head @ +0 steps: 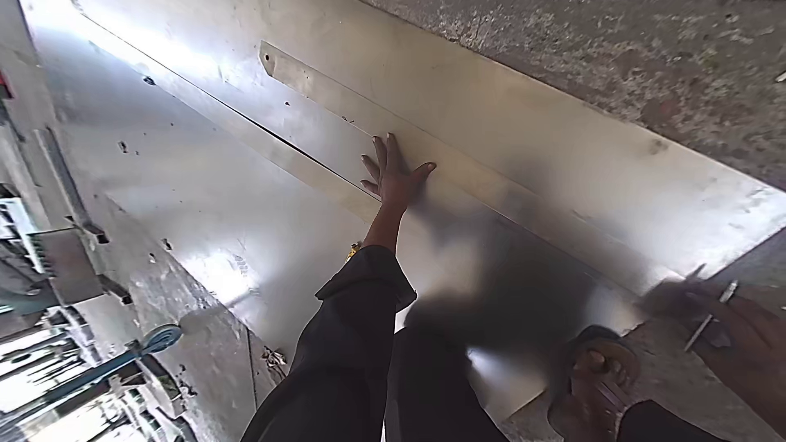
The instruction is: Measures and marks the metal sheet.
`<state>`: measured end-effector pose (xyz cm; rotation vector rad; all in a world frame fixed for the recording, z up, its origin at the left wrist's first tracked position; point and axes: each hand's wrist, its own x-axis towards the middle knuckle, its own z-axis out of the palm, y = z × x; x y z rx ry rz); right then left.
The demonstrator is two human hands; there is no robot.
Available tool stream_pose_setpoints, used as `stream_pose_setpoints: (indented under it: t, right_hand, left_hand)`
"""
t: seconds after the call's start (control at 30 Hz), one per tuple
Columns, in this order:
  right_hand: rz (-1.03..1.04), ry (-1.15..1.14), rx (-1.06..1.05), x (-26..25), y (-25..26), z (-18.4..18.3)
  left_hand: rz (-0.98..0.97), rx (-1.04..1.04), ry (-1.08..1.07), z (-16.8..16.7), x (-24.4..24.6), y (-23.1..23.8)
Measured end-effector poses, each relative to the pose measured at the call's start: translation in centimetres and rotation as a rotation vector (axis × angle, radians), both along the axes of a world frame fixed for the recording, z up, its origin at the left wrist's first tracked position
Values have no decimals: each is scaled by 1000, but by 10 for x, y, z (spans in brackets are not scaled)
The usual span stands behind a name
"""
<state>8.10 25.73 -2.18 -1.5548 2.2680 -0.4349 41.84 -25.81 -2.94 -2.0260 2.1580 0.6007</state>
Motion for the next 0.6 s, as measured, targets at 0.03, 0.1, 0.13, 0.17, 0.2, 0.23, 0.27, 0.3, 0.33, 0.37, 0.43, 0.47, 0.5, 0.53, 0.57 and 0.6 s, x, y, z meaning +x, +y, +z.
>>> stream_pose_setpoints:
  t: [0.03, 0.1, 0.13, 0.17, 0.2, 0.23, 0.27, 0.3, 0.33, 0.37, 0.43, 0.47, 0.5, 0.53, 0.57, 0.6]
  right_hand:
    - [0, 0, 2, 0, -1, 0]
    - [2, 4, -3, 0, -1, 0]
    - [2, 7, -10, 0, -1, 0]
    - [0, 8, -16, 0, -1, 0]
    - [-3, 10, -20, 0, -1, 0]
    - [-4, 10, -18, 0, -2, 0]
    - [-2, 7, -13, 0, -1, 0]
    - [0, 2, -9, 0, -1, 0]
    - [0, -2, -13, 0, -1, 0]
    - [-2, -2, -19, 0, -1, -1]
    - [4, 2, -24, 0, -1, 0]
    - [9, 4, -19, 0, -1, 1]
    - [11, 3, -15, 0, -2, 1]
    - [8, 0, -9, 0, -2, 2]
    - [8, -3, -11, 0, -2, 2]
    - [6, -6, -12, 1, -3, 3]
  left_hand:
    - [-1, 0, -1, 0, 0, 0]
    - [1, 6, 1, 2, -1, -1]
    - [3, 9, 3, 2, -1, -1]
    - [4, 9, 9, 3, 0, 0]
    - [5, 7, 16, 3, 0, 0]
    - [8, 3, 29, 3, 0, -1]
    - [10, -1, 41, 3, 0, 0]
    - [12, -7, 49, 3, 1, 1]
    - [13, -15, 54, 3, 1, 1]
    - [12, -20, 54, 3, 1, 0]
    - [14, -17, 45, 2, 1, 1]
    - [14, -13, 34, 2, 1, 1]
    - [16, -10, 21, 1, 0, 0]
    - [16, -4, 11, 1, -1, 0]
    - [14, 3, 4, 2, -1, 0]
    - [11, 4, -1, 2, -1, 0]
